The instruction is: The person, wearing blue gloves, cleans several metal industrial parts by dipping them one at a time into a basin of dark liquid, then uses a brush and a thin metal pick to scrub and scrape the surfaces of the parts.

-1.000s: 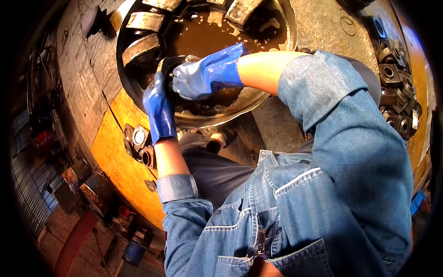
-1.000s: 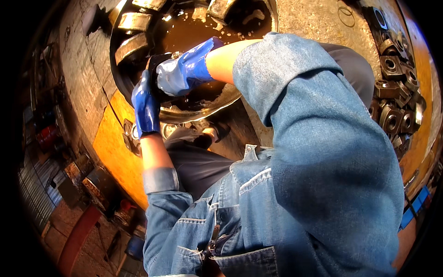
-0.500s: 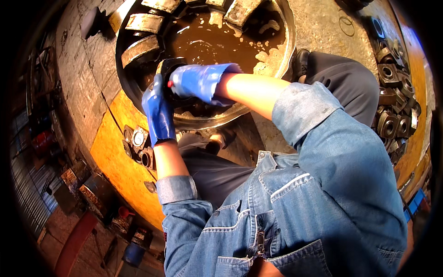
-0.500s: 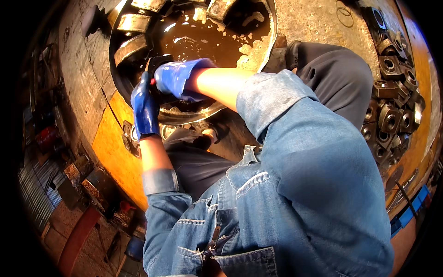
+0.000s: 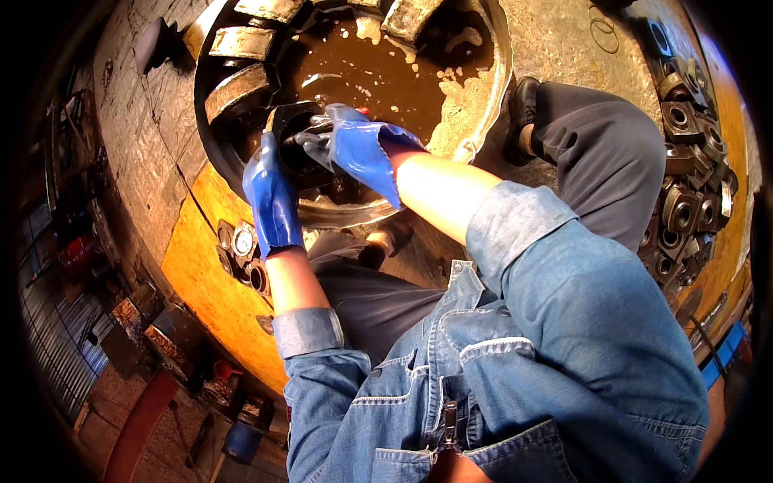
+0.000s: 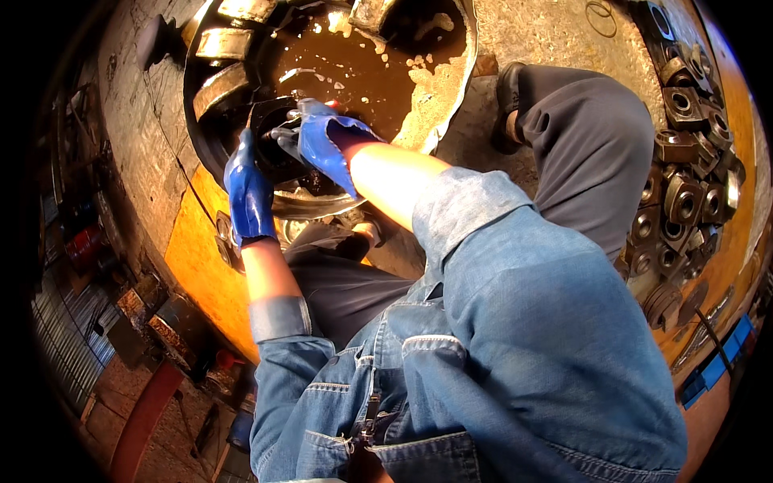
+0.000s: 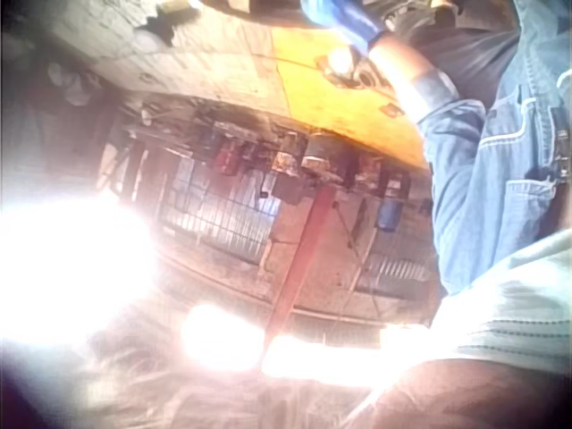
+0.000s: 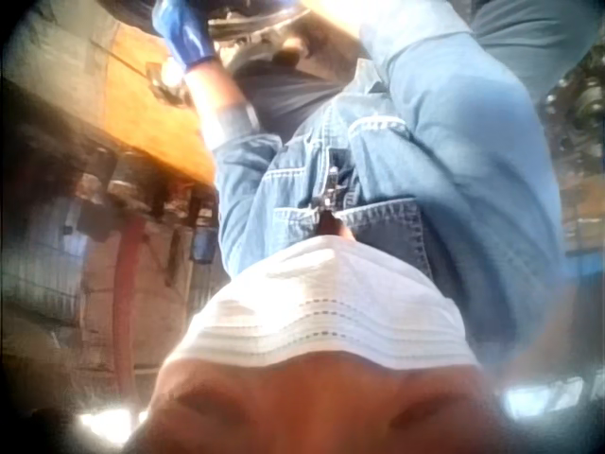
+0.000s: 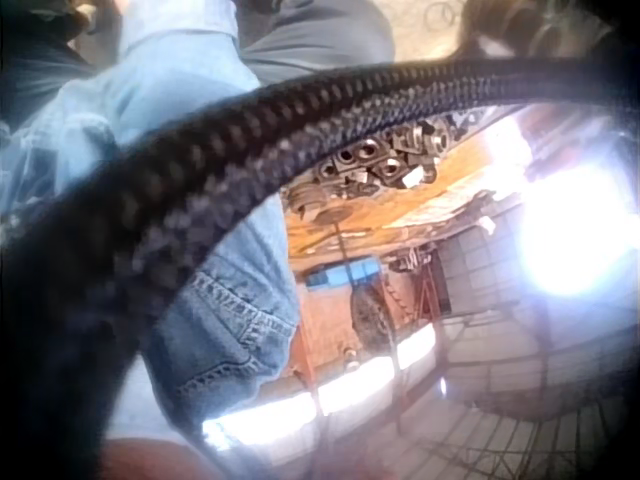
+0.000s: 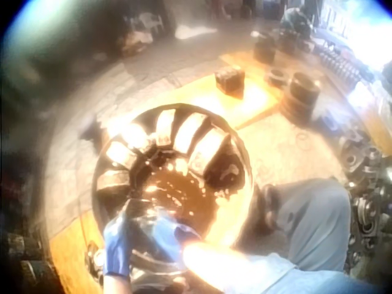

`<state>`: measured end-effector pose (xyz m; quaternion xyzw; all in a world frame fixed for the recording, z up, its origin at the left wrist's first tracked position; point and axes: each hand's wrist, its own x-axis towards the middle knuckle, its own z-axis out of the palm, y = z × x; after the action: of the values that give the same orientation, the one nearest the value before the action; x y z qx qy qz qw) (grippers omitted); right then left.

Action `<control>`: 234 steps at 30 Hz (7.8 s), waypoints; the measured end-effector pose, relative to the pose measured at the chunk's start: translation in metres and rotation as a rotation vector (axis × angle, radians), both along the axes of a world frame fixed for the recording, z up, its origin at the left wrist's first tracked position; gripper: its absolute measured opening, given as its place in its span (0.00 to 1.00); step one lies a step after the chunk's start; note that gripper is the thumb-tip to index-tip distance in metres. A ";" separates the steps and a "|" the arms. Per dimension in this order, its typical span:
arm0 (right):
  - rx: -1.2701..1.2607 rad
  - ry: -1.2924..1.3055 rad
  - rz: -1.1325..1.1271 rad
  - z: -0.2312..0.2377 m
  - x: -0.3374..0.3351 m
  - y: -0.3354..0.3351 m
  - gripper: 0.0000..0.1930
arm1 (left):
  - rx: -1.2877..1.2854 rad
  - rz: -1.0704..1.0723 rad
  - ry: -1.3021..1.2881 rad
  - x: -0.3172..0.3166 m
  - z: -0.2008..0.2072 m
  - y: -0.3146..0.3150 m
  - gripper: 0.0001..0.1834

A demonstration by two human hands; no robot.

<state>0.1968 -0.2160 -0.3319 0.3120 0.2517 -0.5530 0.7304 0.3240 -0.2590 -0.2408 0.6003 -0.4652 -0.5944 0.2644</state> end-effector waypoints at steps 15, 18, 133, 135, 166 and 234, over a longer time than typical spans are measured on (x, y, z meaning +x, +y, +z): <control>-1.279 2.269 1.872 0.085 -0.003 -0.010 0.11 | 0.042 0.031 0.029 0.007 -0.008 -0.006 0.22; -1.414 2.532 1.289 0.034 -0.007 0.006 0.15 | 0.039 -0.004 0.071 0.009 -0.008 -0.006 0.23; 0.023 1.137 0.389 0.054 -0.055 0.059 0.16 | -0.118 -0.347 -0.739 0.004 0.007 -0.008 0.38; 0.066 0.988 0.398 0.054 -0.049 0.070 0.12 | -0.122 -0.364 -0.747 0.001 0.004 -0.006 0.40; 0.149 1.007 0.216 0.048 -0.118 0.085 0.17 | -0.774 -0.754 -0.681 -0.021 -0.006 0.044 0.24; -0.958 2.247 0.229 0.092 -0.032 0.092 0.11 | 0.246 0.007 0.570 0.040 0.012 0.000 0.34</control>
<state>0.1649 -0.1245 -0.2399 -0.6623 0.5386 -0.4838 0.1925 0.3642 -0.2588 -0.2288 0.4388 -0.2946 -0.7897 0.3115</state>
